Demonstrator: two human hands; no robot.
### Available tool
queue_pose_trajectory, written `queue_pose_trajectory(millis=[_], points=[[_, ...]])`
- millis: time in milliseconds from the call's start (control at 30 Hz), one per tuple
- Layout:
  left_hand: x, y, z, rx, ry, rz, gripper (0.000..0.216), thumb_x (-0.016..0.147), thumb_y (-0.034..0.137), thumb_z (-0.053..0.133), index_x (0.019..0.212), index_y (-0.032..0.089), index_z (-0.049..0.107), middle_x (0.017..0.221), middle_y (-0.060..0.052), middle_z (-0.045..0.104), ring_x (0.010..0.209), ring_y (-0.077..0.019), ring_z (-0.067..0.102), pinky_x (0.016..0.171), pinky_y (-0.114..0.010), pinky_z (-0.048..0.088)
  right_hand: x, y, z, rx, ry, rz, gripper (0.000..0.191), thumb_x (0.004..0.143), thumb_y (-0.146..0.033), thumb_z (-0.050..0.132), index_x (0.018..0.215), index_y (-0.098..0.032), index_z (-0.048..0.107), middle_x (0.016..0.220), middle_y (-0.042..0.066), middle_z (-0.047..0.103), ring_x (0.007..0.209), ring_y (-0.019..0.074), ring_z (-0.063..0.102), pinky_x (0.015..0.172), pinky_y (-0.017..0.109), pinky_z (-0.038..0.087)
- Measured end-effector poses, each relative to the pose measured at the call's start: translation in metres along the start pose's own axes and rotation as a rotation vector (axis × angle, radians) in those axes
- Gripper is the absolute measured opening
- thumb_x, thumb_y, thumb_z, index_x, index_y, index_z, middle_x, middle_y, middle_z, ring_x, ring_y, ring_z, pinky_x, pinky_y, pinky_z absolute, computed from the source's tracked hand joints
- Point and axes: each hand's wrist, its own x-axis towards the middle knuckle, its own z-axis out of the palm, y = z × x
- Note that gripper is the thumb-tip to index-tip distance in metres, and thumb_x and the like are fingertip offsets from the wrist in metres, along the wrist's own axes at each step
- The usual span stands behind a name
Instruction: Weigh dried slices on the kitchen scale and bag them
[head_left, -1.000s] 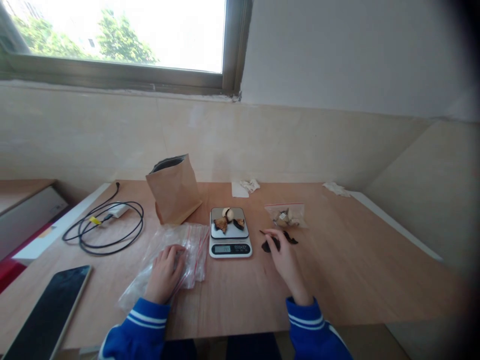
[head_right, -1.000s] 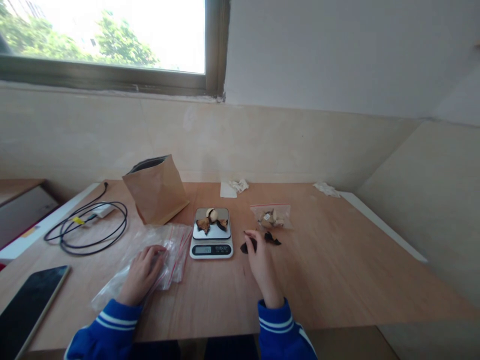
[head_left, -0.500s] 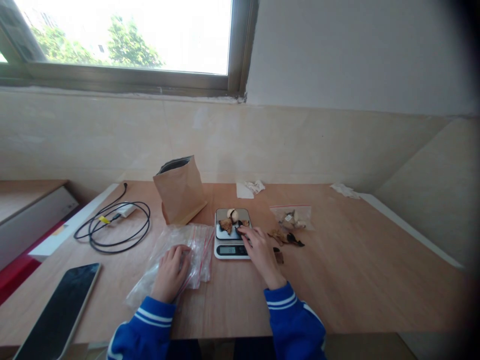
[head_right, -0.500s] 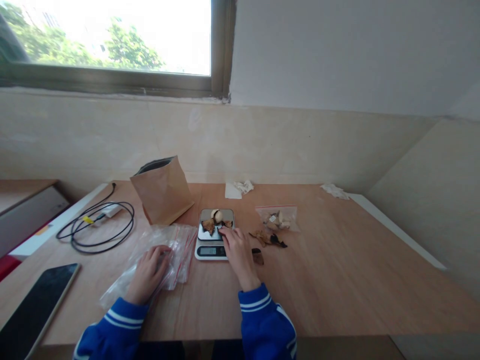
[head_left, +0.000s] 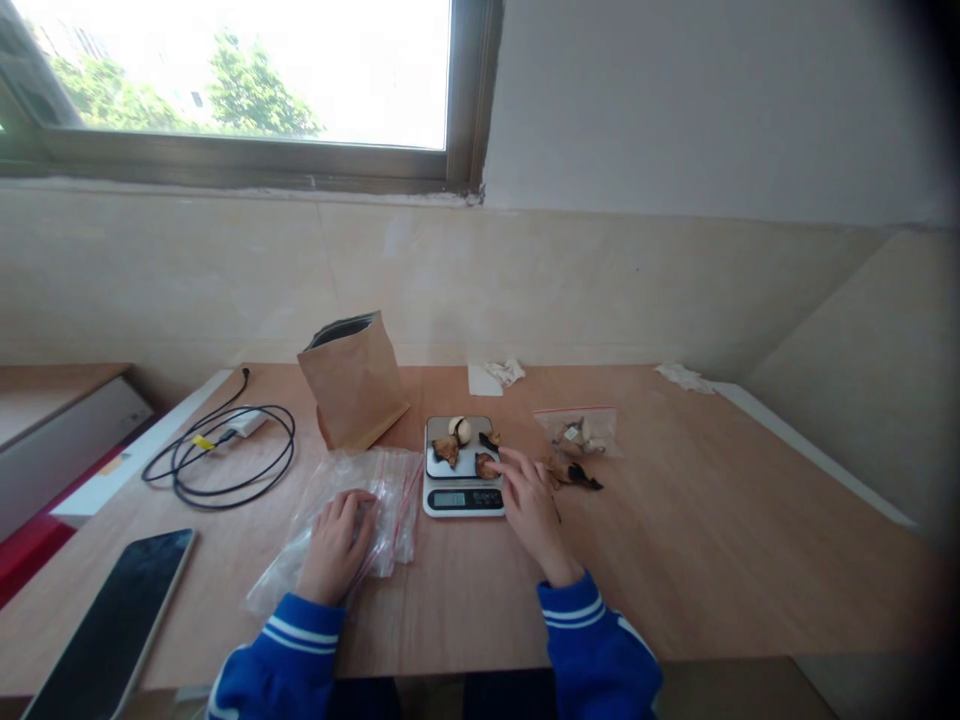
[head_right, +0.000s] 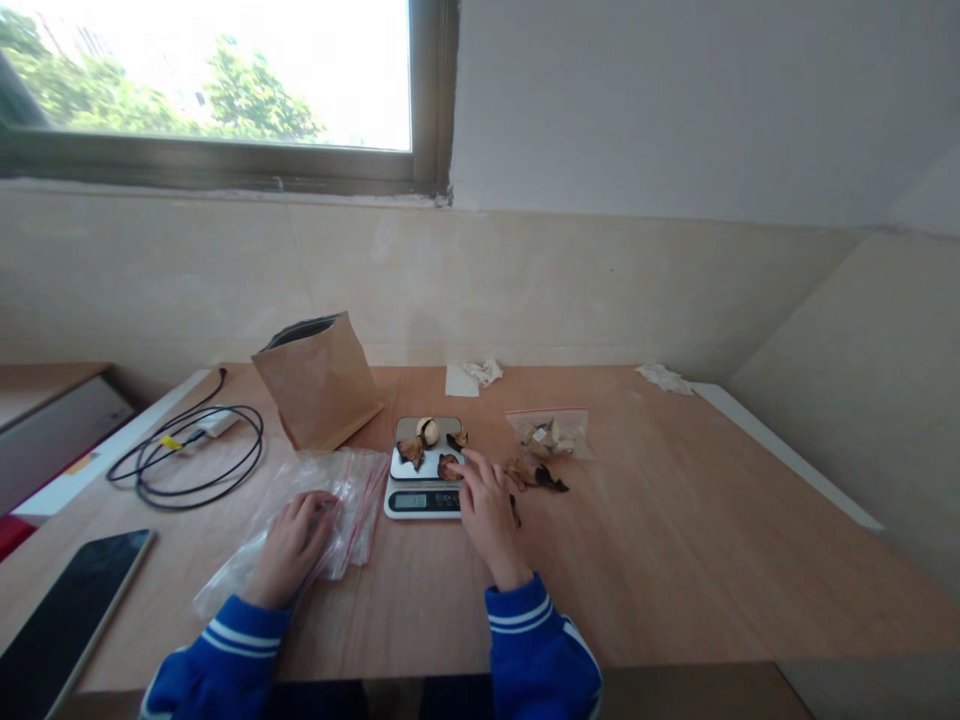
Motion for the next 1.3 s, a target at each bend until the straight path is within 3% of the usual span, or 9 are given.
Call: queue_pose_trajectory(millis=[233,533,667,767,967,1133,1200,1300], points=[[0.0,0.0,0.0,0.006,0.0,0.003,0.025,0.092,0.033,0.036,0.104,0.021,0.055,0.108,-0.008,0.059,0.098,-0.0244,0.055,0.085,-0.043,0.043,-0.003,-0.001,0.011,-0.025,-0.041,-0.026,0.047,0.085,-0.007,0.04,0.124,-0.028,0.055,0.132,0.01,0.042,0.117,0.0266,0.043,0.097,0.046,0.038],[0.0,0.001,-0.001,0.019,0.017,0.014,0.024,0.092,0.032,0.038,0.103,0.022,0.056,0.107,-0.008,0.06,0.098,-0.0244,0.056,0.084,-0.043,0.044,-0.023,0.017,0.0,-0.04,0.243,0.132,0.034,0.086,-0.011,0.04,0.107,-0.024,0.063,0.117,0.009,0.05,0.106,0.0244,0.048,0.092,0.045,0.038],[-0.001,-0.001,0.001,0.025,0.033,0.031,0.024,0.091,0.033,0.039,0.103,0.021,0.056,0.106,-0.008,0.06,0.096,-0.0246,0.057,0.082,-0.044,0.046,-0.032,0.024,-0.005,-0.085,0.293,0.153,0.031,0.086,-0.013,0.04,0.105,-0.024,0.062,0.118,0.009,0.049,0.108,0.0252,0.047,0.092,0.046,0.037],[-0.001,-0.002,0.003,0.03,0.135,0.079,0.023,0.09,0.03,0.042,0.103,0.02,0.057,0.11,-0.011,0.057,0.099,-0.0247,0.056,0.084,-0.044,0.046,-0.038,0.027,-0.002,-0.124,0.306,0.183,0.029,0.087,-0.018,0.042,0.111,-0.023,0.059,0.119,0.011,0.048,0.111,0.0277,0.046,0.091,0.047,0.038],[-0.008,0.003,-0.008,0.058,0.477,0.236,0.019,0.087,0.016,0.046,0.099,0.021,0.06,0.112,-0.01,0.056,0.103,-0.0238,0.055,0.088,-0.042,0.044,-0.048,0.032,0.006,-0.138,0.283,0.199,0.035,0.085,-0.025,0.047,0.119,-0.018,0.051,0.121,0.015,0.046,0.111,0.0305,0.045,0.09,0.048,0.039],[-0.003,0.032,-0.031,0.039,0.639,0.343,0.02,0.082,0.009,0.05,0.095,0.021,0.06,0.1,-0.006,0.06,0.092,-0.0199,0.058,0.084,-0.036,0.045,-0.051,0.034,0.006,-0.093,0.224,0.243,0.033,0.085,-0.024,0.044,0.117,-0.018,0.053,0.11,0.013,0.056,0.103,0.0284,0.049,0.087,0.046,0.039],[0.011,0.055,-0.038,-0.057,0.6,0.29,0.018,0.084,0.012,0.047,0.097,0.02,0.058,0.098,-0.007,0.059,0.094,-0.0196,0.057,0.084,-0.035,0.046,-0.051,0.035,0.006,-0.069,0.214,0.244,0.032,0.084,-0.023,0.043,0.114,-0.018,0.054,0.106,0.012,0.059,0.101,0.028,0.051,0.086,0.045,0.04],[0.049,0.091,-0.037,-0.153,0.408,0.172,0.017,0.088,0.021,0.044,0.102,0.018,0.054,0.098,-0.007,0.057,0.087,-0.0184,0.058,0.08,-0.034,0.048,-0.05,0.038,0.007,-0.029,0.213,0.24,0.029,0.083,-0.021,0.044,0.11,-0.018,0.056,0.102,0.012,0.061,0.099,0.0276,0.052,0.086,0.045,0.041]])
